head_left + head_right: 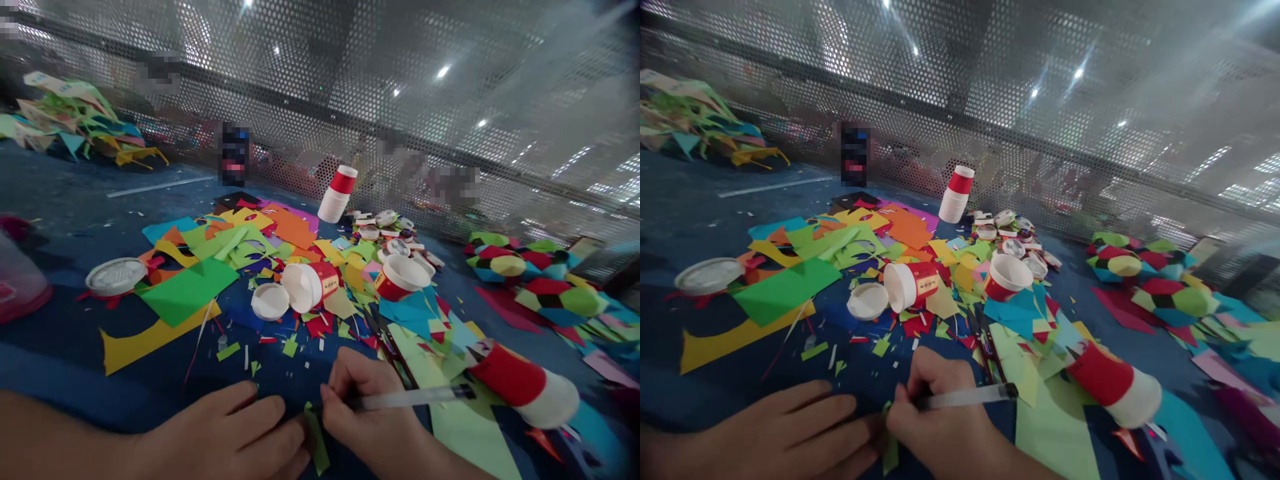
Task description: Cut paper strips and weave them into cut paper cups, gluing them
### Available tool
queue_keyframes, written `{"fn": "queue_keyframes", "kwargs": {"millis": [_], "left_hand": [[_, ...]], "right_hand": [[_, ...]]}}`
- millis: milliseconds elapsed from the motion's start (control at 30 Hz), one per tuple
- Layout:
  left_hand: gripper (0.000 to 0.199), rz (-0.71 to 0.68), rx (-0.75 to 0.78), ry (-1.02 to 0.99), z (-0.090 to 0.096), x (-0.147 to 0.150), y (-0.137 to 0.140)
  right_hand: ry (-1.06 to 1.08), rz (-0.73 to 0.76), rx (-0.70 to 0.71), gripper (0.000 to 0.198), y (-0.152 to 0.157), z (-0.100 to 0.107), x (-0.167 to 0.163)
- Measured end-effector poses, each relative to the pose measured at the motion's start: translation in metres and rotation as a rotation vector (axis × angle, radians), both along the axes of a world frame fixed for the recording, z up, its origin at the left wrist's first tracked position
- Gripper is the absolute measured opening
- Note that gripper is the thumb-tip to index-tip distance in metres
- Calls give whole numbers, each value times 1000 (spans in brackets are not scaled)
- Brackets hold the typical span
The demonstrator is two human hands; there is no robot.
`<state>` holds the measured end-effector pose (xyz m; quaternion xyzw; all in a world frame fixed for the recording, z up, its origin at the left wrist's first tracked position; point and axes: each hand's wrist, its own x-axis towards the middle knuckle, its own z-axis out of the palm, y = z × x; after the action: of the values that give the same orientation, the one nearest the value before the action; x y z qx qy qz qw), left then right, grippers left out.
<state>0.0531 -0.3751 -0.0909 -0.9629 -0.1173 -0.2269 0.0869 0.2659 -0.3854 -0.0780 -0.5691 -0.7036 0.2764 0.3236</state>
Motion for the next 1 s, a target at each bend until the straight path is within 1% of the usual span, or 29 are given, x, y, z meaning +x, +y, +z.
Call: {"fn": "queue_keyframes", "kwargs": {"millis": [100,200,333,467,600,667,733,800,933,1000], "left_hand": [[17,17,36,-24,4,1,3],[17,9,72,-51,-1,1,4],[19,-18,54,-56,-7,0,5],[20,-14,49,-52,-3,-1,4],[19,-31,38,-49,1,-1,2],[19,-19,35,-50,2,0,2],[20,12,32,-39,3,0,3],[21,15,43,-41,4,1,4],[21,-31,61,-83,3,1,8],[19,-25,43,-86,1,1,8]], "right_hand": [[2,0,-13,17,1,-3,0],[6,7,-18,15,1,-4,0],[-6,9,-15,15,0,-4,0],[-26,19,-2,16,0,-3,0],[-9,24,-21,17,1,-2,0],[47,-6,-47,17,2,-1,0],[111,-71,-62,18,3,0,0],[132,-97,-67,18,3,1,-1],[32,-21,-11,18,3,0,-1],[-11,-9,10,18,2,-1,0]]}}
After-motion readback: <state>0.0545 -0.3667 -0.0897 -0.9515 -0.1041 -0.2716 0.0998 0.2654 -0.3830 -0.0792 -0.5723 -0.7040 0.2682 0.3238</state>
